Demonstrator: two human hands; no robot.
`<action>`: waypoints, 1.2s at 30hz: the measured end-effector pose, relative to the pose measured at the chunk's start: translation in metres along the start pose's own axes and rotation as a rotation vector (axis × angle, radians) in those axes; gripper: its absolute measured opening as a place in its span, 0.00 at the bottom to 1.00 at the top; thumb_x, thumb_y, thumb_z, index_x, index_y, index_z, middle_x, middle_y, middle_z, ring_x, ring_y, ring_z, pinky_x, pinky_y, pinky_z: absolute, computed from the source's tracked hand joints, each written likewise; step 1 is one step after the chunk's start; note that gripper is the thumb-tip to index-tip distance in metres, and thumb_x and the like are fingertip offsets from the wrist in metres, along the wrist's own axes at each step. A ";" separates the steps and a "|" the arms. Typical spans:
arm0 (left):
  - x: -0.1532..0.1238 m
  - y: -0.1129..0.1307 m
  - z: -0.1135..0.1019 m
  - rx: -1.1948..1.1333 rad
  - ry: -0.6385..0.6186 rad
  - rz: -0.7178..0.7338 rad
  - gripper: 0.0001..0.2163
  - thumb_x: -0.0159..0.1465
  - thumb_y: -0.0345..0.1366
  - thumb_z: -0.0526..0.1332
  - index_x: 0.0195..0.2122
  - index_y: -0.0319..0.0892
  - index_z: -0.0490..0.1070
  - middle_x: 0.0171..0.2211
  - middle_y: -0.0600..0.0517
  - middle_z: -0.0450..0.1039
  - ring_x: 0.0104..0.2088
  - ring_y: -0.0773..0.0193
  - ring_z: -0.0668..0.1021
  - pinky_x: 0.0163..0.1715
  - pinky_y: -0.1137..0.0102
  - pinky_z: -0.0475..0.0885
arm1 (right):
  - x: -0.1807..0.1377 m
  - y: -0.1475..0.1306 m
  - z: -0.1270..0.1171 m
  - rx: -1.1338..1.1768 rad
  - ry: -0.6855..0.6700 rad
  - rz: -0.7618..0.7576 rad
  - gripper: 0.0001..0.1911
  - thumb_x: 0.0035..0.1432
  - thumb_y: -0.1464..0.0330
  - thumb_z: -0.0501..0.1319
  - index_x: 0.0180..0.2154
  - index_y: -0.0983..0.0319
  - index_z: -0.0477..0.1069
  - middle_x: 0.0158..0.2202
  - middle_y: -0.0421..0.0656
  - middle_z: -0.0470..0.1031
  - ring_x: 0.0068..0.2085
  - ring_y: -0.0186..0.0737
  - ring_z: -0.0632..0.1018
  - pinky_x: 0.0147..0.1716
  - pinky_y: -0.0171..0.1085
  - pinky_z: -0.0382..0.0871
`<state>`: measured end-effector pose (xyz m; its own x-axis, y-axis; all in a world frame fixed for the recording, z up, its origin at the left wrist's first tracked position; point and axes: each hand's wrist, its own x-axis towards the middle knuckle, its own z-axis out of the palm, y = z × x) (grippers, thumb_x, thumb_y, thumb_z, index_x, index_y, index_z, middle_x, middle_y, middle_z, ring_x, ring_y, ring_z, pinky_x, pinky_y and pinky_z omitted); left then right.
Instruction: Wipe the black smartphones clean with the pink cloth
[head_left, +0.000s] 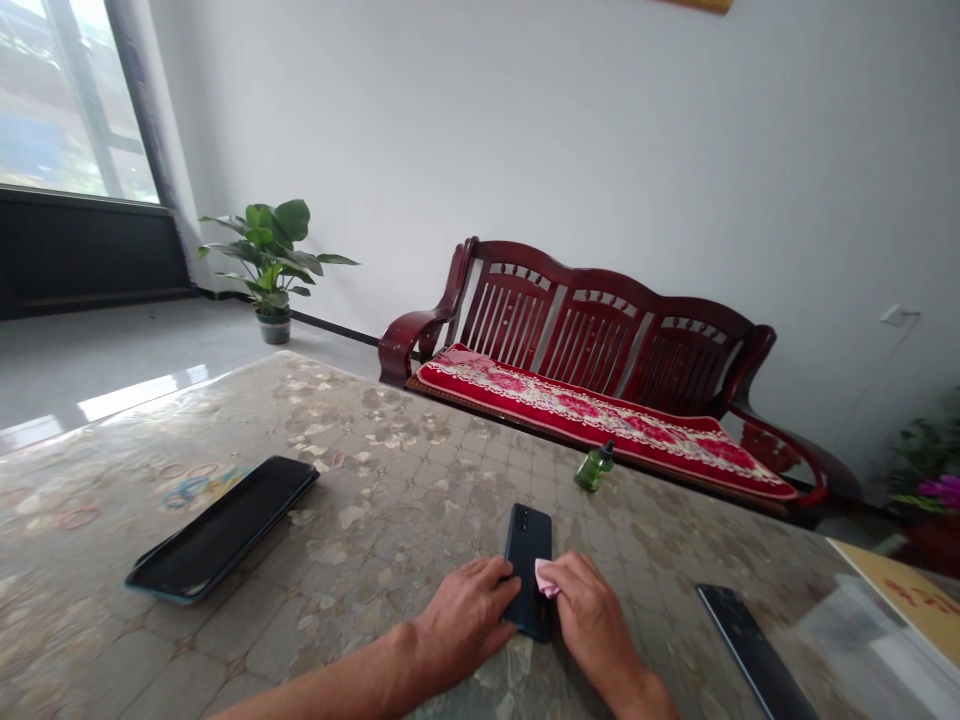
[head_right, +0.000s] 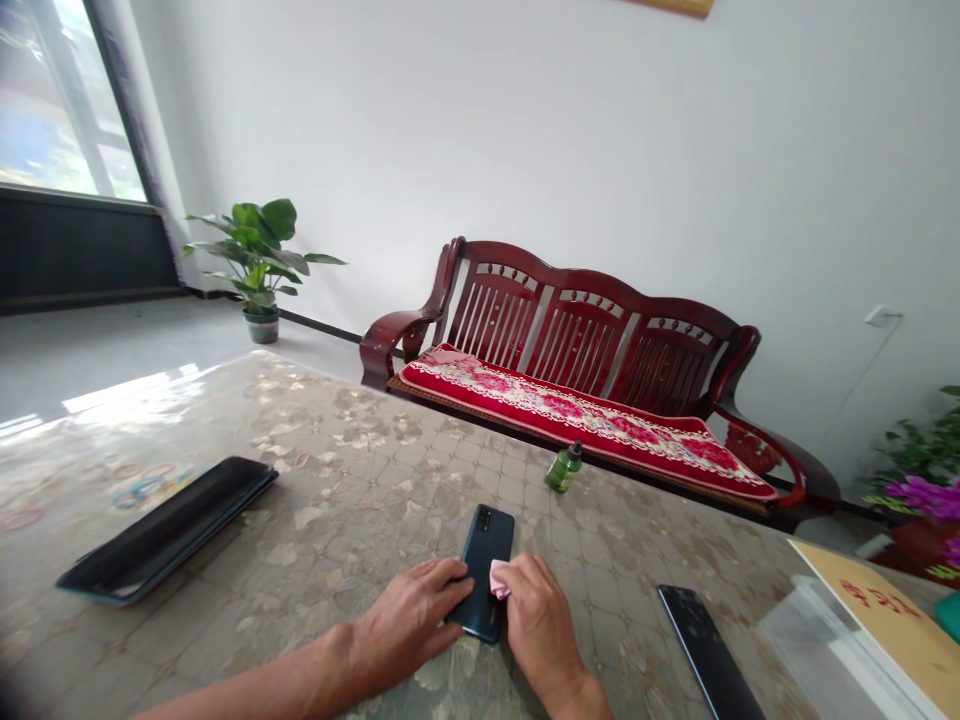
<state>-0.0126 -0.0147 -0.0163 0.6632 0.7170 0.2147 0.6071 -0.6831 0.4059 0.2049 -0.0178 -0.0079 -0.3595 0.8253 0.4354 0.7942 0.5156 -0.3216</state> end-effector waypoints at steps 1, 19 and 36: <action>0.000 0.000 0.000 0.001 0.000 -0.001 0.13 0.63 0.36 0.62 0.49 0.45 0.68 0.51 0.49 0.70 0.50 0.57 0.75 0.54 0.64 0.69 | 0.003 0.001 0.000 -0.008 0.000 0.008 0.19 0.60 0.80 0.49 0.37 0.56 0.75 0.33 0.41 0.73 0.37 0.38 0.74 0.39 0.35 0.66; 0.001 -0.002 0.002 -0.002 0.000 -0.011 0.11 0.63 0.36 0.61 0.47 0.45 0.68 0.49 0.50 0.71 0.48 0.57 0.74 0.53 0.64 0.70 | 0.027 -0.012 0.007 -0.044 -0.031 -0.015 0.15 0.59 0.79 0.53 0.32 0.57 0.73 0.32 0.41 0.72 0.37 0.39 0.72 0.37 0.35 0.64; -0.001 -0.003 0.006 -0.049 0.060 -0.016 0.16 0.62 0.36 0.62 0.51 0.47 0.69 0.51 0.49 0.71 0.49 0.56 0.75 0.54 0.63 0.70 | 0.013 -0.010 0.007 0.146 0.067 0.005 0.19 0.57 0.80 0.52 0.37 0.56 0.77 0.32 0.40 0.74 0.36 0.35 0.74 0.37 0.33 0.67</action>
<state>-0.0123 -0.0139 -0.0225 0.6254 0.7356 0.2602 0.5942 -0.6651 0.4522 0.1890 -0.0105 -0.0048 -0.3184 0.8130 0.4876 0.7143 0.5439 -0.4405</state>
